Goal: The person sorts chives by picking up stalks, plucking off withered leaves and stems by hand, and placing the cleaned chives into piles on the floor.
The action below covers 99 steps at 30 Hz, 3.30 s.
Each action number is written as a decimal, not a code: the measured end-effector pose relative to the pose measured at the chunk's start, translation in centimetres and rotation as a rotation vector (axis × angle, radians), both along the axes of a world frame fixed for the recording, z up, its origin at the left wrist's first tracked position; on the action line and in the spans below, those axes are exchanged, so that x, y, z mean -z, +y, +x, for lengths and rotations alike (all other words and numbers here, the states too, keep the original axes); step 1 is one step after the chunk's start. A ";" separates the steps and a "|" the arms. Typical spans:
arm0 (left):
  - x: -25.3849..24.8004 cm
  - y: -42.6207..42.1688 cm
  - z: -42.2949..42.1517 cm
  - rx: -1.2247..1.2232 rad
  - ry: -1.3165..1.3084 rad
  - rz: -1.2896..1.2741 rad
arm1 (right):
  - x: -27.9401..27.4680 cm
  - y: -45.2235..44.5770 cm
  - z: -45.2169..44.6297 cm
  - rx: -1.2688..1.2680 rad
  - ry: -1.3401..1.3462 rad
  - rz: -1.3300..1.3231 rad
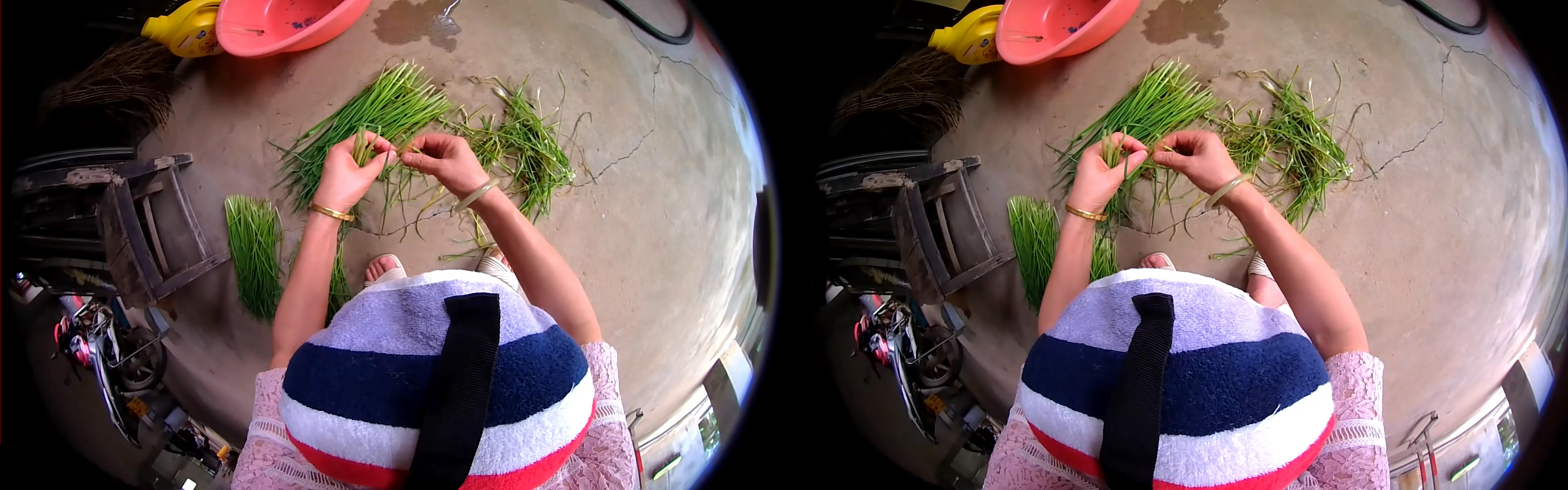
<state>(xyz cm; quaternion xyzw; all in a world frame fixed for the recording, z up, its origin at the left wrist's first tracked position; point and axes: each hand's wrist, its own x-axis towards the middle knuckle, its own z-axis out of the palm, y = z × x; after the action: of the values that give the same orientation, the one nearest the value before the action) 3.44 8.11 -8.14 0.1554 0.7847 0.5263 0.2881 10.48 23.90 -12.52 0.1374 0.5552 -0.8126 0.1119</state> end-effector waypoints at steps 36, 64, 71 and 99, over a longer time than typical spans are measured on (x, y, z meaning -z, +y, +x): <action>-10.4 -8.1 -2.8 -0.454 0.072 0.667 | 2.7 4.8 4.9 -0.135 -0.073 0.856; -6.0 -0.9 0.4 -0.739 -0.076 0.219 | -2.2 -0.5 2.0 0.099 0.061 0.617; -6.4 -0.6 0.9 -0.714 -0.128 0.243 | -0.8 -1.7 1.5 0.182 0.132 0.778; -7.2 -5.4 -1.8 -0.142 0.638 -0.267 | 0.6 6.3 8.6 0.035 0.091 1.171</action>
<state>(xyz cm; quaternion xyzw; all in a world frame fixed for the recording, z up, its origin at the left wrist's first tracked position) 1.61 2.71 -0.95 0.2181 0.9060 0.3627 0.0088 19.05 30.17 -13.13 0.1503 0.9135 -0.3775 -0.0202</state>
